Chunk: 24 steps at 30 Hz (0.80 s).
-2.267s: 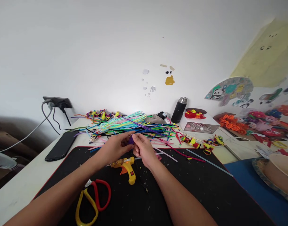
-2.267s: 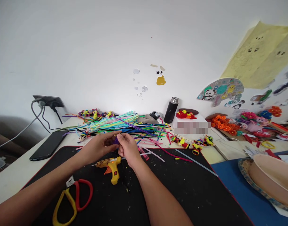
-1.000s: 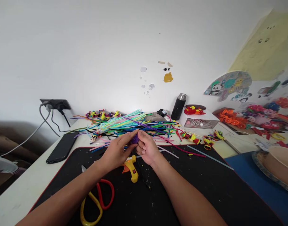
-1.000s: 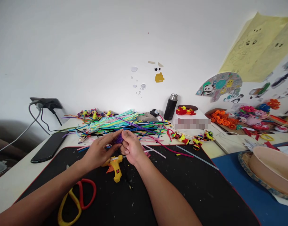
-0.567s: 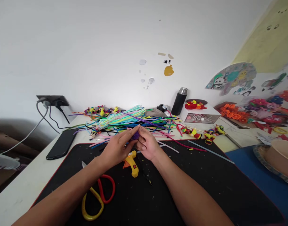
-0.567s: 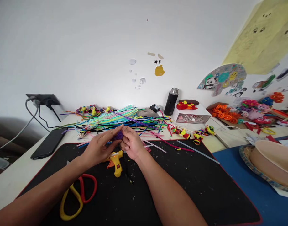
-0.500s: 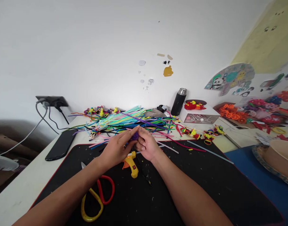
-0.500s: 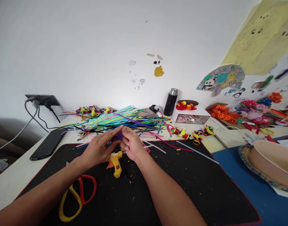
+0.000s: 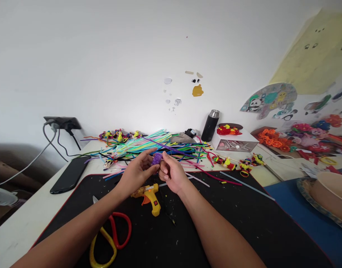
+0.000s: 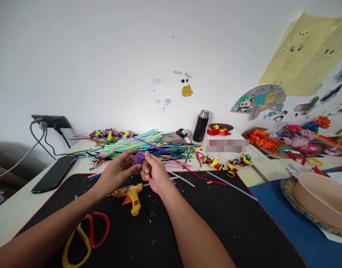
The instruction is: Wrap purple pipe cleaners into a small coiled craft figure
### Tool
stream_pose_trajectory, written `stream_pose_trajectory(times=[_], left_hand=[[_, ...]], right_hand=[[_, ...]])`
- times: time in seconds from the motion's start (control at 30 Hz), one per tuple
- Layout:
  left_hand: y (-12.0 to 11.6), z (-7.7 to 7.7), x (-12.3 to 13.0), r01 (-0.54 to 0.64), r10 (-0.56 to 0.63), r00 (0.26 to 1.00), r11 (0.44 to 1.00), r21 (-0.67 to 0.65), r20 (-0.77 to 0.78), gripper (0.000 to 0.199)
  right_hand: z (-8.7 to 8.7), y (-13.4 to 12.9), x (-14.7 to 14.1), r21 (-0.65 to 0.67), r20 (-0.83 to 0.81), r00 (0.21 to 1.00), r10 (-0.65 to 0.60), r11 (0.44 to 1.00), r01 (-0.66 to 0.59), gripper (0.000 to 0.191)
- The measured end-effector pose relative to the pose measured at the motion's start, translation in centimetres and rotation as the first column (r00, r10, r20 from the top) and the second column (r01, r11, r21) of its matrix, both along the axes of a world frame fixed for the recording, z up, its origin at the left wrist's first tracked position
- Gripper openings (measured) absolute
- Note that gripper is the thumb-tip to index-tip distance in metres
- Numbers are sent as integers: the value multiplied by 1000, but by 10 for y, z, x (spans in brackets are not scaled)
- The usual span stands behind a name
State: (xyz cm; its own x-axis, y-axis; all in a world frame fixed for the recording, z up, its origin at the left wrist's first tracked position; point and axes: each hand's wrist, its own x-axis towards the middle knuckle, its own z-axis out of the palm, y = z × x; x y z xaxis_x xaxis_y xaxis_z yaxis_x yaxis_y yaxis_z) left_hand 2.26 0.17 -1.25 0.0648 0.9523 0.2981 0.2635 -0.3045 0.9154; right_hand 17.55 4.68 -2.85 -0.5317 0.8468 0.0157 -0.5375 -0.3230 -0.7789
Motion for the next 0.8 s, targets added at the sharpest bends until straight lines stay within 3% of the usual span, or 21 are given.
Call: stream_pose_trajectory(times=[0.13, 0.33, 0.47, 0.8], left_hand=[[-1, 5, 2, -5, 7, 999, 999, -33, 51, 60], [-2, 8, -1, 91, -79, 990, 990, -106, 117, 65], [-1, 12, -4, 97, -89, 992, 991, -91, 87, 63], [2, 11, -7, 130, -110, 978, 986, -109, 177, 54]], right_hand=[[-1, 1, 0, -10, 38, 999, -17, 1000, 18, 57], [-3, 1, -1, -3, 52, 998, -21, 1000, 21, 56], [-2, 1, -1, 14, 41, 999, -20, 1000, 19, 55], [1, -2, -2, 39, 94, 994, -54, 998, 51, 47]])
